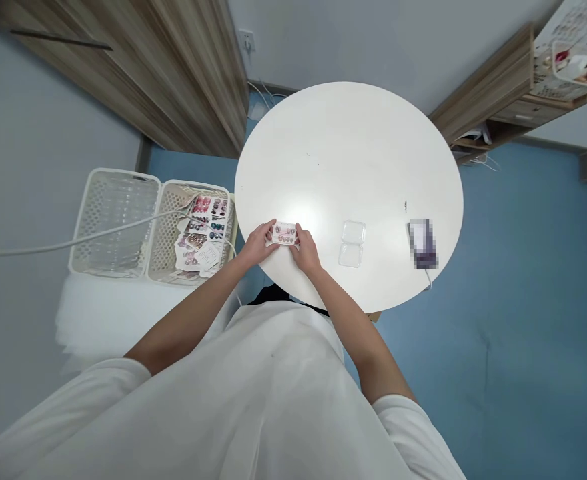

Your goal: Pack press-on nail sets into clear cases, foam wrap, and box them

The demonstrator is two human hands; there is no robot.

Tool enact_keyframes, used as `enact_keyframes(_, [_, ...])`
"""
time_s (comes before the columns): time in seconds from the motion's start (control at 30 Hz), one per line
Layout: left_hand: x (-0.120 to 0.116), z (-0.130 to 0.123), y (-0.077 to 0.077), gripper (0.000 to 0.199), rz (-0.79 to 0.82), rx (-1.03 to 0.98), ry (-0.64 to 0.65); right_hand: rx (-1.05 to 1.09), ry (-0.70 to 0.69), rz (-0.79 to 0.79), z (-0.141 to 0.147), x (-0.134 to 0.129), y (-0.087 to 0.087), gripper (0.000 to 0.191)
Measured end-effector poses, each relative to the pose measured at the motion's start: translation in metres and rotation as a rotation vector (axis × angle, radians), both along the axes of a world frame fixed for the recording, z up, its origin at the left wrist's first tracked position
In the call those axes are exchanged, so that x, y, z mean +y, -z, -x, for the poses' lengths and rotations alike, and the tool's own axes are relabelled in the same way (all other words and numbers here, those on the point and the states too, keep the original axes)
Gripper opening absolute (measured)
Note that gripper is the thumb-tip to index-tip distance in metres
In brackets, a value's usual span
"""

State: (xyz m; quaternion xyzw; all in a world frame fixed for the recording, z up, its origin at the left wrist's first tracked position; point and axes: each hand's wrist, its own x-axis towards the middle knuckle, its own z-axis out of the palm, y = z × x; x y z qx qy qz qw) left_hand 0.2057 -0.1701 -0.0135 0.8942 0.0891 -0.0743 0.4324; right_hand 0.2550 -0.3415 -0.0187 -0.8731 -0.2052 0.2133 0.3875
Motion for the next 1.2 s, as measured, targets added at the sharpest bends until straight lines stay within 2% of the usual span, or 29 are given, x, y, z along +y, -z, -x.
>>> enact_keyframes(0.17, [-0.044, -0.003, 0.000, 0.068, 0.072, 0.013, 0.147, 0.023, 0.023, -0.010, 0.001, -0.064, -0.009, 0.066])
enact_keyframes(0.33, [-0.091, -0.006, -0.004, 0.066, 0.057, 0.002, 0.239, 0.040, -0.030, 0.041, -0.002, -0.128, -0.015, 0.063])
enact_keyframes(0.47, [-0.123, -0.013, -0.011, 0.063, -0.086, -0.019, 0.300, -0.061, -0.095, 0.098, -0.011, -0.168, -0.017, 0.062])
enact_keyframes(0.57, [-0.143, -0.023, -0.016, 0.062, -0.229, 0.031, 0.316, -0.140, -0.153, 0.150, -0.022, -0.189, -0.014, 0.061])
enact_keyframes(0.67, [-0.160, -0.034, -0.018, 0.060, -0.326, 0.059, 0.317, -0.190, -0.202, 0.201, -0.035, -0.202, -0.008, 0.062])
enact_keyframes(0.83, [-0.176, -0.047, -0.018, 0.059, -0.377, 0.059, 0.295, -0.193, -0.286, 0.257, -0.055, -0.208, 0.000, 0.061])
enact_keyframes(1.2, [-0.174, -0.048, -0.004, 0.062, -0.343, 0.149, 0.268, -0.211, -0.350, 0.321, -0.063, -0.198, 0.005, 0.056])
